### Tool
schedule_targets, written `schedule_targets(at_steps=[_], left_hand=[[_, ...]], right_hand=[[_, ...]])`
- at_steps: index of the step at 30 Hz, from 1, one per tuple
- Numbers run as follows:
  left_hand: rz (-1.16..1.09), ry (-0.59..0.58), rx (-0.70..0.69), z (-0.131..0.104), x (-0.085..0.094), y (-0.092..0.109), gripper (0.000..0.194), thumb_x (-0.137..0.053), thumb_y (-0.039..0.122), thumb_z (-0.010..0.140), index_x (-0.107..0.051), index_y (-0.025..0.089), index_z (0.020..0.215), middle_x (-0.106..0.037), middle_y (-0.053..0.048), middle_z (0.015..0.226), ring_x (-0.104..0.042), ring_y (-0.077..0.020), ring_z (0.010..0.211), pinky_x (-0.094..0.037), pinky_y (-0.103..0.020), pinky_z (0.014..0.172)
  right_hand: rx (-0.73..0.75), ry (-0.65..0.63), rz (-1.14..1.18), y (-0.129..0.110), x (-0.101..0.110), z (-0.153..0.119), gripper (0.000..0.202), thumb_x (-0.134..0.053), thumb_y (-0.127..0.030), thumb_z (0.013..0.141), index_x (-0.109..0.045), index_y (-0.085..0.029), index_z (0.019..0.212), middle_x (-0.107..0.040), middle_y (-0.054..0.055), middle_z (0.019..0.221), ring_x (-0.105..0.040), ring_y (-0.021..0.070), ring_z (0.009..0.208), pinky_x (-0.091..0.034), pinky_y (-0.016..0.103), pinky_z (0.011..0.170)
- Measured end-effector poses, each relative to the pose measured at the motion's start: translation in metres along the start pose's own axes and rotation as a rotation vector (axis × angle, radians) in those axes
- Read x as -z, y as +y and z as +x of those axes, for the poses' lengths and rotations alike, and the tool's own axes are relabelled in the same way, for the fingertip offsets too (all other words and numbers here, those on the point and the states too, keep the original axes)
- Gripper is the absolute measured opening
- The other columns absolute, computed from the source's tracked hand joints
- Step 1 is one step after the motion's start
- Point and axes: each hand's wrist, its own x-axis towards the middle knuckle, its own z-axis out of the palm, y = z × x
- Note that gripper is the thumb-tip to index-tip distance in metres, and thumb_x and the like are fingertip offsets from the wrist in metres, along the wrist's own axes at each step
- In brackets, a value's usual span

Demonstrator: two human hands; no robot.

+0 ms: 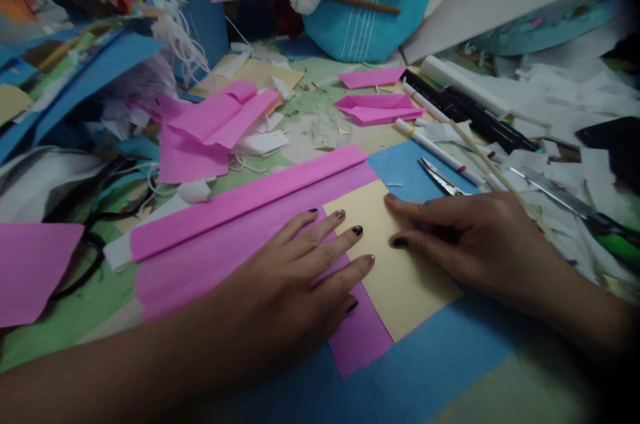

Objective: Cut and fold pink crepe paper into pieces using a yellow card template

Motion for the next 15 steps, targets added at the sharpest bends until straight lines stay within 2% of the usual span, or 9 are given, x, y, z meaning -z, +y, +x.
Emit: schedule_targets(at_steps=[5, 8, 15], left_hand=[[-0.005, -0.019, -0.014, -0.0026, 0.0012, -0.0013, 0.034, -0.048, 0.018, 0.094, -0.058, 0.016, 0.126, -0.057, -0.013, 0.135, -0.046, -0.0307, 0.131, -0.039, -0.054, 0.108], [0.013, -0.041, -0.009, -0.0043, 0.0005, -0.0023, 0.037, -0.052, 0.019, 0.092, -0.055, 0.019, 0.129, -0.055, -0.011, 0.138, -0.042, -0.0301, 0.134, -0.036, -0.053, 0.111], [0.019, -0.035, -0.028, -0.0075, -0.001, -0.0027, 0.039, -0.054, 0.019, 0.091, -0.054, 0.018, 0.13, -0.053, -0.011, 0.139, -0.04, -0.0284, 0.136, -0.035, -0.05, 0.113]], right_hand=[[-0.012, -0.011, 0.0, -0.0023, 0.003, 0.0011, 0.019, -0.067, -0.024, 0.082, -0.074, -0.017, 0.099, -0.062, -0.003, 0.052, -0.047, 0.0049, 0.042, -0.033, 0.021, 0.045], [-0.001, 0.005, 0.016, -0.0033, 0.0034, 0.001, 0.022, -0.067, -0.021, 0.081, -0.074, -0.016, 0.101, -0.059, -0.005, 0.049, -0.041, 0.0031, 0.04, -0.031, 0.02, 0.045], [0.016, 0.014, 0.003, -0.0023, 0.0024, 0.0008, 0.025, -0.069, -0.021, 0.079, -0.073, -0.017, 0.104, -0.056, -0.007, 0.047, -0.038, 0.0022, 0.039, -0.029, 0.019, 0.044]])
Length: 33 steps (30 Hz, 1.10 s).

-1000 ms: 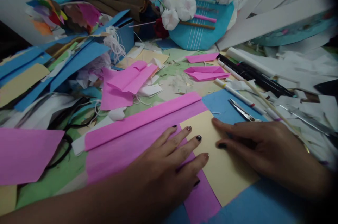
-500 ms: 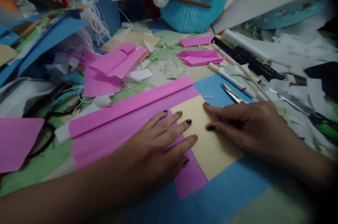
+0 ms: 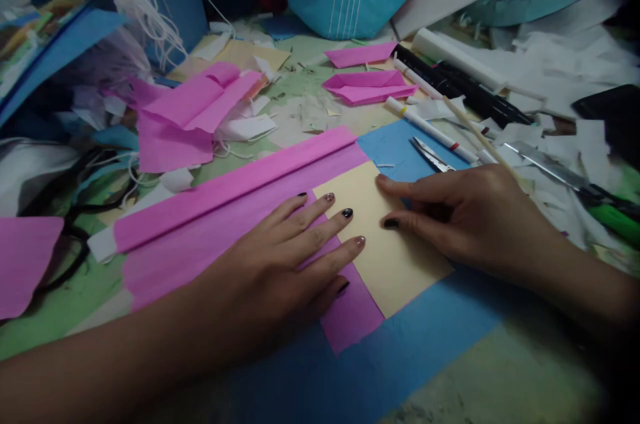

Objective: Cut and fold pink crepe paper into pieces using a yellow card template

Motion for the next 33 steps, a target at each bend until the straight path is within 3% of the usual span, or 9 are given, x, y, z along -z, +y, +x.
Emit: schedule_targets(at_steps=[5, 11, 23, 33], left_hand=[[0.002, -0.033, 0.012, -0.0026, -0.0005, -0.001, 0.043, -0.054, 0.021, 0.092, -0.049, 0.02, 0.134, -0.049, -0.009, 0.143, -0.033, -0.0267, 0.14, -0.031, -0.05, 0.115], [0.0, -0.015, 0.003, -0.0026, -0.0011, -0.0015, 0.041, -0.054, 0.019, 0.092, -0.05, 0.02, 0.133, -0.05, -0.01, 0.142, -0.036, -0.0265, 0.139, -0.032, -0.05, 0.115], [-0.006, 0.0, -0.007, -0.0047, -0.0095, -0.0058, 0.045, -0.055, 0.022, 0.09, -0.048, 0.021, 0.135, -0.047, -0.01, 0.144, -0.031, -0.0276, 0.141, -0.03, -0.053, 0.114], [-0.006, -0.026, 0.008, -0.0031, -0.0055, -0.0032, 0.044, -0.054, 0.021, 0.091, -0.048, 0.022, 0.135, -0.047, -0.009, 0.145, -0.032, -0.0266, 0.141, -0.03, -0.052, 0.114]], right_hand=[[-0.015, -0.005, 0.011, -0.0005, 0.0006, 0.0001, 0.024, -0.069, -0.022, 0.079, -0.073, -0.018, 0.102, -0.054, -0.007, 0.046, -0.04, 0.0025, 0.04, -0.029, 0.019, 0.045], [0.0, -0.013, 0.001, -0.0014, 0.0008, 0.0008, 0.016, -0.067, -0.021, 0.08, -0.075, -0.017, 0.094, -0.054, -0.005, 0.046, -0.038, 0.0031, 0.039, -0.029, 0.02, 0.045], [-0.012, 0.007, -0.004, -0.001, -0.0008, 0.0002, 0.024, -0.069, -0.021, 0.079, -0.073, -0.019, 0.103, -0.058, -0.006, 0.049, -0.038, 0.0033, 0.039, -0.03, 0.02, 0.046], [0.004, -0.005, -0.017, -0.0018, 0.0007, 0.0008, 0.018, -0.064, -0.027, 0.083, -0.074, -0.018, 0.094, -0.054, -0.004, 0.045, -0.038, 0.0042, 0.038, -0.029, 0.021, 0.046]])
